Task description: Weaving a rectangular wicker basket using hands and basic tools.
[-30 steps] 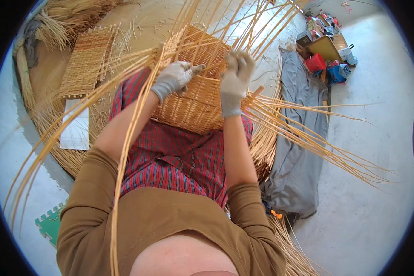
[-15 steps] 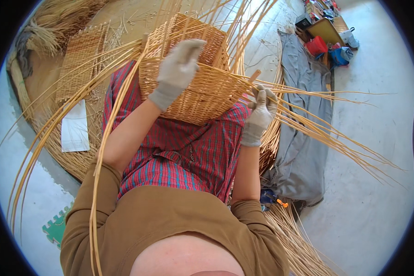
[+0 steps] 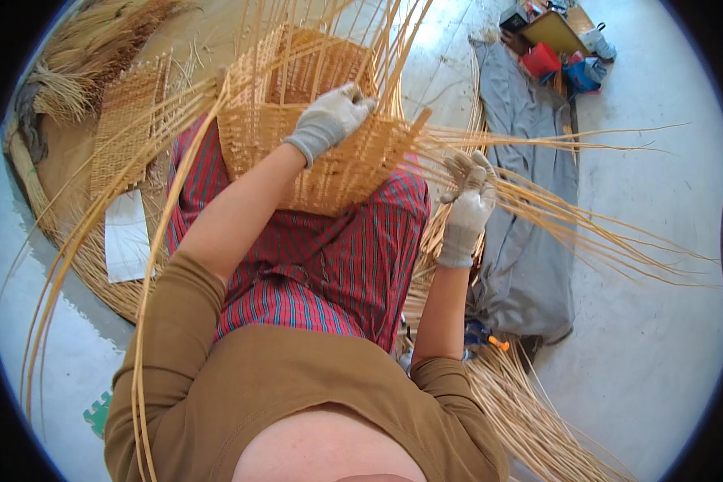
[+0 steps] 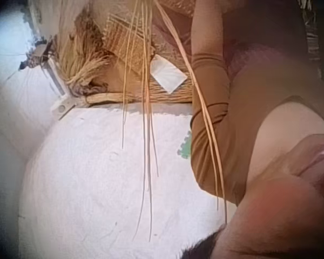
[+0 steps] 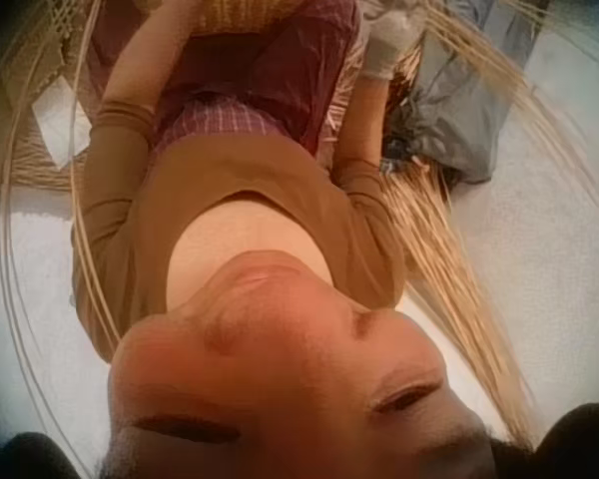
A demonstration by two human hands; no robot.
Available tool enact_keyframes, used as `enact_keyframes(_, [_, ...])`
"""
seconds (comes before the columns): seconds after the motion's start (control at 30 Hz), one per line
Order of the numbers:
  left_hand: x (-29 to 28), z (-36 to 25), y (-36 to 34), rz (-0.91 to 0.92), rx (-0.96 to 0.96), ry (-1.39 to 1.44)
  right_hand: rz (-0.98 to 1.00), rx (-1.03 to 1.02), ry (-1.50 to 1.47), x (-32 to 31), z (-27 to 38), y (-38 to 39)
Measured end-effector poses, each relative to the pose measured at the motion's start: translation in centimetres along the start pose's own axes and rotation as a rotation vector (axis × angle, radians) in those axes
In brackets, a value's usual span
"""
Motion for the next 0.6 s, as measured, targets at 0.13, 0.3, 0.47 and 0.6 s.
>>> enact_keyframes(0.13, [0.2, -1.9, 4.0, -0.016, -0.168, 0.263, 0.229, 0.141, 0.347, 0.4, 5.1, 1.5])
enact_keyframes(0.3, [2.8, -3.6, 6.2, -0.355, 0.746, -0.666, -0.108, -1.281, 1.189, 4.8, 5.4, -4.8])
enact_keyframes(0.47, [3.9, -4.0, 5.9, 0.007, 0.470, -0.678, 0.125, -1.101, 1.173, 2.4, 0.4, -7.4])
enact_keyframes(0.6, [3.4, -4.0, 6.8, -0.069, 0.521, -0.745, 0.230, -1.103, 1.013, 2.8, 0.7, -7.6])
Point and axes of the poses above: each hand's wrist, its own y-axis away from the middle knuckle, its own x-axis out of the palm, z = x × y, the point moved 4 cm from there along -y, towards the middle knuckle, and after that the axes turned 9 degrees about y, right-handed, at the moved point
